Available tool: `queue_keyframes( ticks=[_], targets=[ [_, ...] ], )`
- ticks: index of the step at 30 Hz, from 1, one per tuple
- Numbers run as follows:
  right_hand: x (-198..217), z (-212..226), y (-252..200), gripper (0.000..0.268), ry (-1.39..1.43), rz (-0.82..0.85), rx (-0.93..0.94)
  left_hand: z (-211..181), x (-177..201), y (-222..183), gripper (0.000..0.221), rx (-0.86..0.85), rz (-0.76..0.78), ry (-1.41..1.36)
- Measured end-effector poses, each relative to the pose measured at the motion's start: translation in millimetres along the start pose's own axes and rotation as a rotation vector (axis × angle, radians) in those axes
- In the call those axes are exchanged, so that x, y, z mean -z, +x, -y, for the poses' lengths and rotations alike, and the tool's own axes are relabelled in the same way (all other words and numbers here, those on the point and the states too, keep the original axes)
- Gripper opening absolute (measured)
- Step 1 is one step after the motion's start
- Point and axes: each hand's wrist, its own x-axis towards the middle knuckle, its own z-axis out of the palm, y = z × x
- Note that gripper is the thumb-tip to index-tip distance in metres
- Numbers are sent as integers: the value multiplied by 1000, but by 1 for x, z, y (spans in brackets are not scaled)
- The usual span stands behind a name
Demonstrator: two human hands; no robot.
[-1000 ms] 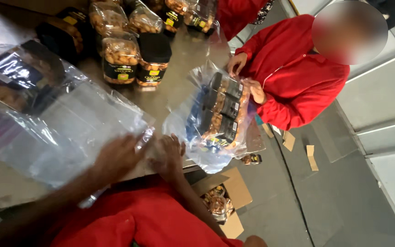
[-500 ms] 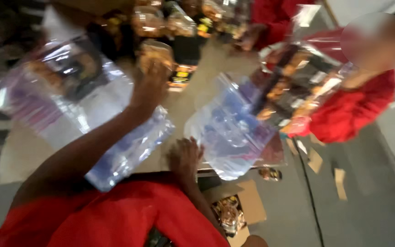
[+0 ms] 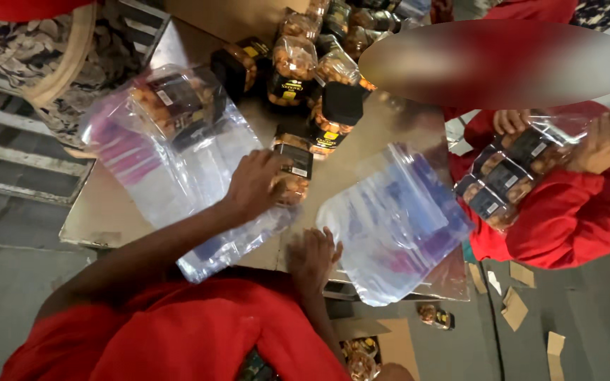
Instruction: The person places jars of processed food into plastic sleeves on a table and hands them to another person.
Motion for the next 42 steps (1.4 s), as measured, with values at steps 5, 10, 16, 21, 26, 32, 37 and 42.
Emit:
queue_keyframes(
  ticks=[5,10,16,21,26,32,37,42],
  targets=[
    [-1,3,2,37,1,-23,-15,25,-31,35,86,211,113,-45],
    [-2,-2,-2,40,23,-4,-27,57,-81,76,101,573,158,-98],
    [1,-5,3,47,211,5,-106,100,-100,78,74,669,128,-401],
    [5,-3,44,72,578,-7,-339,97,-107,73,63,790,190,-540],
    [-3,12,94,93,825,43,-358,95,-101,73,51,704,157,-930],
    [-28,7,102,81,767,17,-237,94,-100,68,48,556,103,-1016],
    [-41,10,68,63,575,-130,-245,78,-101,58,77,511,88,-1020],
    [-41,-2,58,80,997,-105,-186,61,-88,44,87,378,30,-894]
  ],
)
